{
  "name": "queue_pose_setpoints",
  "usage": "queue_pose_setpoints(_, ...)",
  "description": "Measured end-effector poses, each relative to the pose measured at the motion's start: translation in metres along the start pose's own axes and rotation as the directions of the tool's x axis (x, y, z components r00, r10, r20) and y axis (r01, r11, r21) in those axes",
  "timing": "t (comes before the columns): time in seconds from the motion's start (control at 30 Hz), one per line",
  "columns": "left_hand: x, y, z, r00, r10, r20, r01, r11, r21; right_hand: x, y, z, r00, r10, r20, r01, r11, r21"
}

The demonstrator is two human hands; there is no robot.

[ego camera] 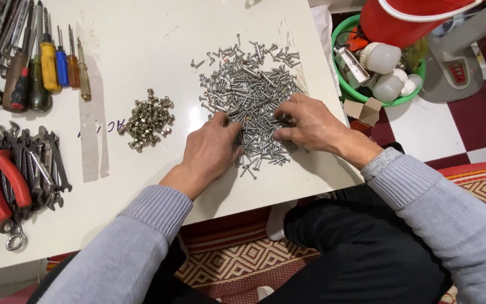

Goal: A person is manually sorting through a large pile of screws on a white board, picking out specific ones and creating a separate pile.

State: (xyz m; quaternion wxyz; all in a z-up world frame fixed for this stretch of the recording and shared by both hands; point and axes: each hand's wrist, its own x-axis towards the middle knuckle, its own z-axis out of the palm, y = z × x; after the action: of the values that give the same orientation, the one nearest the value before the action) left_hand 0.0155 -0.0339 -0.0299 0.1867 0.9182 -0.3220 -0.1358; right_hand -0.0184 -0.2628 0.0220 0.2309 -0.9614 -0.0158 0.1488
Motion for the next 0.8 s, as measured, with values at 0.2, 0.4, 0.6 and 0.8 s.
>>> queue_pose_setpoints(0.2,0.002,0.003,-0.006,0.999,-0.030,-0.043,0.029,0.999,-0.033,0.000,-0.003,-0.006,0.999,0.036,-0.010,-0.033,0.982,0.184)
queue_pose_setpoints(0.4,0.006,-0.004,-0.001,0.990,-0.068,-0.122,0.050,0.988,-0.145,-0.006,-0.004,-0.006,0.999,0.020,-0.040,-0.009,0.967,0.256)
queue_pose_setpoints(0.6,0.010,-0.009,0.001,0.988,-0.126,-0.092,0.102,0.967,-0.233,-0.001,-0.008,0.010,0.982,-0.169,-0.080,0.168,0.986,-0.018)
queue_pose_setpoints(0.8,0.004,-0.003,-0.005,0.993,-0.115,-0.035,0.110,0.988,-0.110,0.018,0.011,0.028,0.928,-0.339,-0.157,0.287,0.916,-0.280)
